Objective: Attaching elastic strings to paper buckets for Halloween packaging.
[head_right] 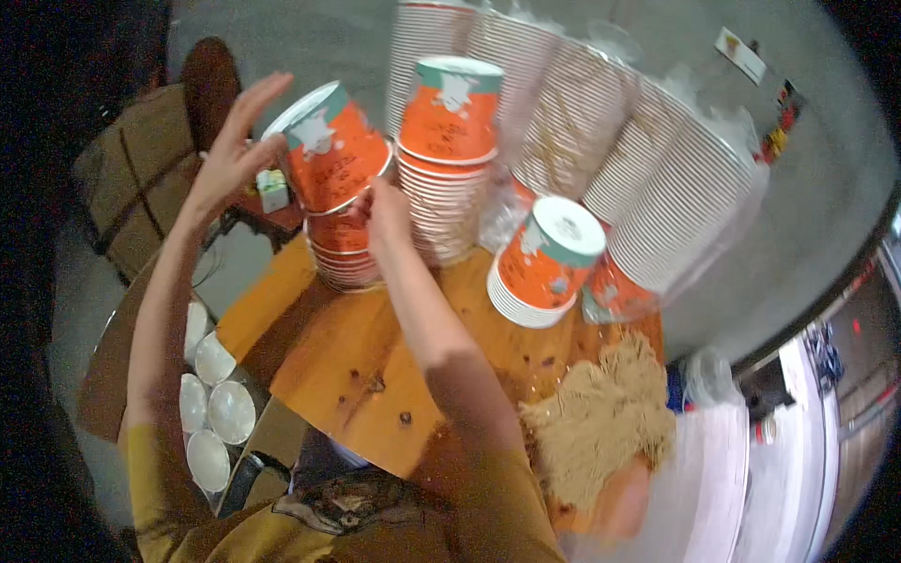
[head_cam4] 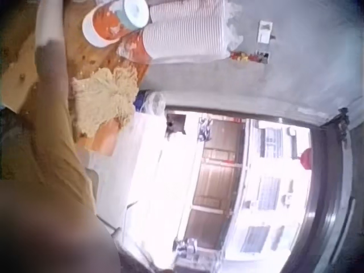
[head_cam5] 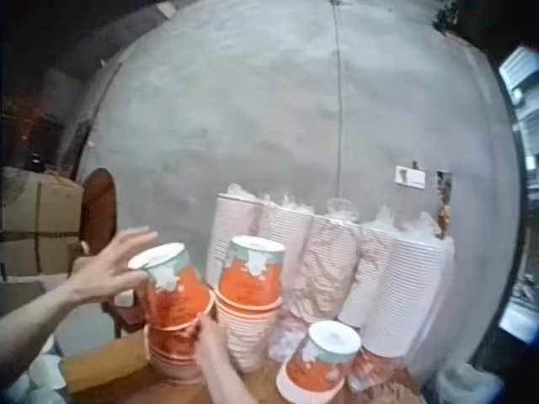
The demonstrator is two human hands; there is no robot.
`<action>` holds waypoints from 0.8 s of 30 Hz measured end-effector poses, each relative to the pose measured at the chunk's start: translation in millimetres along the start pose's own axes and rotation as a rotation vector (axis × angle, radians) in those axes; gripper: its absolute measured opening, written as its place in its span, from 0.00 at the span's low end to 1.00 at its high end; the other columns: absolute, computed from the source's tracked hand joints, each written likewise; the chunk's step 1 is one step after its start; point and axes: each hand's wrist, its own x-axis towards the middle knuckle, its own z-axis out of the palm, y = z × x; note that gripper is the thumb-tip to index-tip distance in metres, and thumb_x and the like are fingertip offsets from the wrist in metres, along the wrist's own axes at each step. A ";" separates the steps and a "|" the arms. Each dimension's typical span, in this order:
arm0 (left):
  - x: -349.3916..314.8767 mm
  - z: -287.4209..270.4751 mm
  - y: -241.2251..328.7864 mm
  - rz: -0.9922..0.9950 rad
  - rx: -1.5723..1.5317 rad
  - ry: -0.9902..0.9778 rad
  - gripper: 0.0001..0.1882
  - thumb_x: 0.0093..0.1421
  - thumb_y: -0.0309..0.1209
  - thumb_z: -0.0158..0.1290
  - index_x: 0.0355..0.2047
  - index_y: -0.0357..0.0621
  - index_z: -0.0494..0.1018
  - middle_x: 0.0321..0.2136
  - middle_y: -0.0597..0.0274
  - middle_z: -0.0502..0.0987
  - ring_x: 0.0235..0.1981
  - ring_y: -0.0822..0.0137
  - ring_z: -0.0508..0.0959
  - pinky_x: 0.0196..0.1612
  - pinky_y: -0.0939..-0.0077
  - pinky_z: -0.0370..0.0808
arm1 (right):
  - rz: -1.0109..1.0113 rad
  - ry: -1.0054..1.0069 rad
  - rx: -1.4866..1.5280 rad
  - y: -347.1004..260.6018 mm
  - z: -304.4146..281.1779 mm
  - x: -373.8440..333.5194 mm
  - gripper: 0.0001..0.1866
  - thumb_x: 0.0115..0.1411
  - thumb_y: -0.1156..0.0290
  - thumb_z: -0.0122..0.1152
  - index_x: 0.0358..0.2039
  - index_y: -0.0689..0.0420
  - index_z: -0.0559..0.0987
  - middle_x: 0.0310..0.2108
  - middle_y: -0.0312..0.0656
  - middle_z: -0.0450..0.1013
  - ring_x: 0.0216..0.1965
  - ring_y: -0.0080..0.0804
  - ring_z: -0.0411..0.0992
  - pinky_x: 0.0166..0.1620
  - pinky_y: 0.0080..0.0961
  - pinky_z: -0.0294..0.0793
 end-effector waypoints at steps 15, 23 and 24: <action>-51.6 174.1 12.5 0.262 0.128 0.284 0.24 0.49 0.32 0.59 0.48 0.46 0.72 0.55 0.52 0.65 0.57 0.50 0.63 0.58 0.54 0.58 | -0.954 0.397 -1.946 -156.4 -171.4 -121.2 0.11 0.53 0.69 0.64 0.35 0.59 0.74 0.34 0.46 0.74 0.39 0.45 0.72 0.44 0.38 0.70; -83.6 374.4 86.9 -0.588 -0.947 -0.012 0.35 0.60 0.37 0.54 0.63 0.42 0.54 0.57 0.43 0.60 0.59 0.54 0.61 0.61 0.62 0.59 | -0.753 0.299 -1.698 -176.8 -159.1 -110.9 0.12 0.54 0.71 0.62 0.37 0.61 0.74 0.35 0.48 0.75 0.38 0.42 0.75 0.43 0.32 0.73; -84.4 389.5 84.1 -0.745 -1.170 0.014 0.35 0.60 0.37 0.54 0.64 0.43 0.53 0.57 0.45 0.61 0.58 0.58 0.62 0.60 0.64 0.60 | -0.753 0.300 -1.693 -174.9 -160.9 -109.2 0.12 0.54 0.71 0.62 0.37 0.61 0.74 0.35 0.48 0.75 0.38 0.42 0.75 0.43 0.32 0.73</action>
